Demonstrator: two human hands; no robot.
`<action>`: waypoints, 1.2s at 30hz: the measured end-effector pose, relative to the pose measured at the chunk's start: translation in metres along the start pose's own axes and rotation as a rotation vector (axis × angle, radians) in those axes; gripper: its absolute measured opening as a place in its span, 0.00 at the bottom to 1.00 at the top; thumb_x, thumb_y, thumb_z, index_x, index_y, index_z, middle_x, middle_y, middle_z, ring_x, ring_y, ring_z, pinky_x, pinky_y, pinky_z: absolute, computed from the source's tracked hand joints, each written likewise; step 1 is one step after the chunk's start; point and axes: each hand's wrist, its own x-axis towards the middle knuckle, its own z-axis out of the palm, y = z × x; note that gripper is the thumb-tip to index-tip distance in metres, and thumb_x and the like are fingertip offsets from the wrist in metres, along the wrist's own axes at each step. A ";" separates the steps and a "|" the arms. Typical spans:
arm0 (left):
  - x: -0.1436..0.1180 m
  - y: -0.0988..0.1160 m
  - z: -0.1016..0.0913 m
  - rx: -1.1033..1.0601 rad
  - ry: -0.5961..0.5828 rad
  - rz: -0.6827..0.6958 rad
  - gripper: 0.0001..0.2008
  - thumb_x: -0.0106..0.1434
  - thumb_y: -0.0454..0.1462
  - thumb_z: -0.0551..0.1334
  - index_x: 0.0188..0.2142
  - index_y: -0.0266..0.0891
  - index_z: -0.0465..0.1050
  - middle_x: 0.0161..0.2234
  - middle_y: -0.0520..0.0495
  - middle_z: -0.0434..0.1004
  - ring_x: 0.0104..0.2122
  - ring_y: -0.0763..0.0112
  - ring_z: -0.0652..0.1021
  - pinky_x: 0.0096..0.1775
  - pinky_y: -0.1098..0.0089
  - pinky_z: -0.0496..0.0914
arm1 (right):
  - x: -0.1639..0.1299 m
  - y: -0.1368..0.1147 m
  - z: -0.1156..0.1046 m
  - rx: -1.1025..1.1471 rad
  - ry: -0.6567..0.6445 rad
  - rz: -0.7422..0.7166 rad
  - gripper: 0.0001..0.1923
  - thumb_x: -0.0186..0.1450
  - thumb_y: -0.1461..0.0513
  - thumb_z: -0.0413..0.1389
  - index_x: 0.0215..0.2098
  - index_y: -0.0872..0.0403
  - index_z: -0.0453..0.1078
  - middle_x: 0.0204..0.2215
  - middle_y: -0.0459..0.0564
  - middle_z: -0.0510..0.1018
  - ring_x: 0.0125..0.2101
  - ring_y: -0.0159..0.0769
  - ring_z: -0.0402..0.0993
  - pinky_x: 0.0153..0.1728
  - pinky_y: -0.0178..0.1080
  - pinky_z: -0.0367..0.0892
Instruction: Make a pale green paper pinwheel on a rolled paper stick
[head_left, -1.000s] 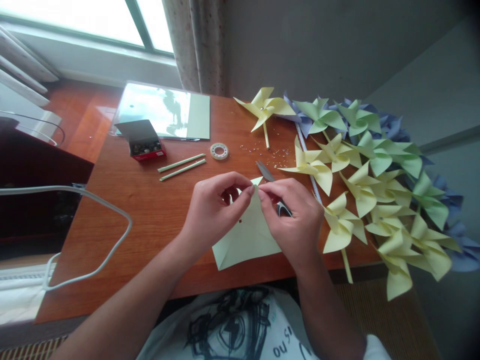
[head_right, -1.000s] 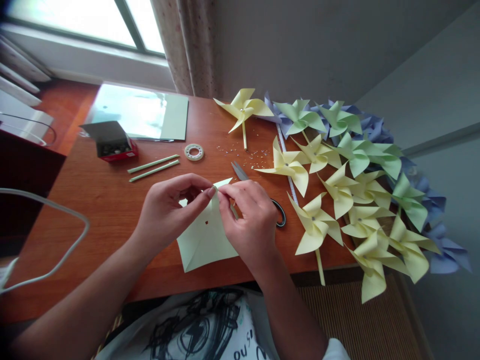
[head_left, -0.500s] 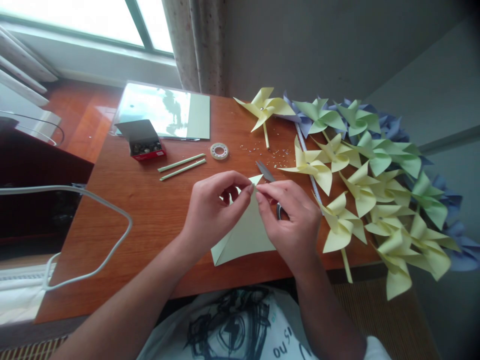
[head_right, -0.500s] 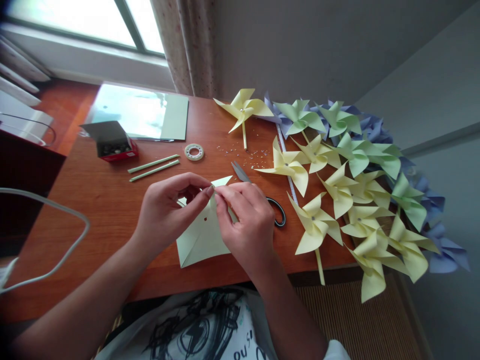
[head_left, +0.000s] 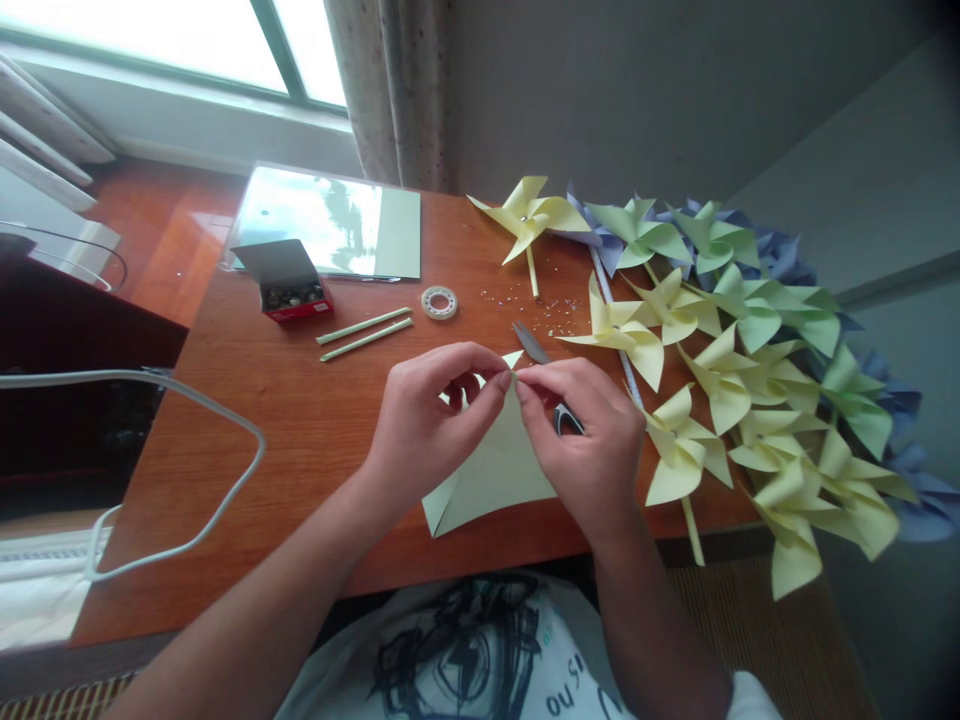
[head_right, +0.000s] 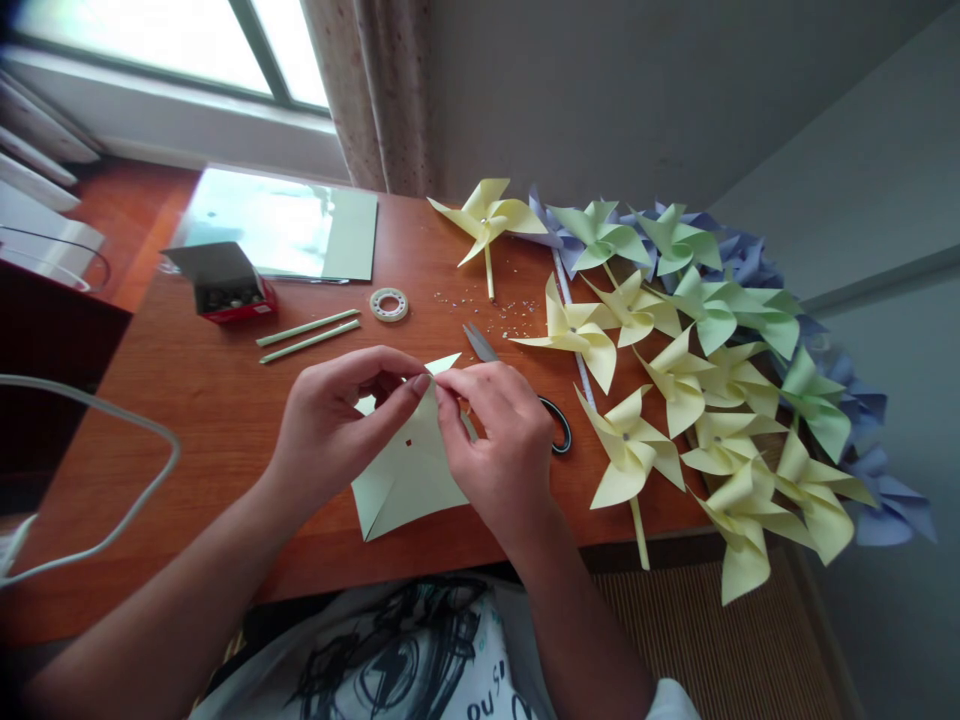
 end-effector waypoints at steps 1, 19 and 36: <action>0.000 0.000 0.000 0.001 0.001 0.000 0.03 0.63 0.32 0.65 0.32 0.38 0.77 0.25 0.53 0.76 0.24 0.77 0.72 0.28 0.74 0.66 | 0.000 0.000 0.000 -0.011 0.004 -0.010 0.06 0.67 0.69 0.60 0.38 0.54 0.78 0.33 0.50 0.81 0.34 0.36 0.77 0.38 0.40 0.74; 0.001 0.002 0.000 0.031 0.002 0.022 0.03 0.62 0.32 0.65 0.31 0.38 0.77 0.24 0.53 0.76 0.23 0.76 0.73 0.26 0.74 0.67 | 0.000 -0.001 0.002 -0.121 0.072 -0.067 0.06 0.67 0.67 0.59 0.36 0.50 0.76 0.32 0.49 0.82 0.33 0.37 0.78 0.37 0.40 0.74; -0.004 0.000 0.004 0.219 0.041 0.185 0.05 0.64 0.30 0.62 0.35 0.40 0.75 0.29 0.52 0.75 0.27 0.75 0.72 0.31 0.73 0.68 | -0.004 -0.003 0.007 -0.200 0.099 -0.139 0.09 0.67 0.68 0.58 0.42 0.52 0.78 0.33 0.52 0.82 0.35 0.41 0.78 0.38 0.43 0.74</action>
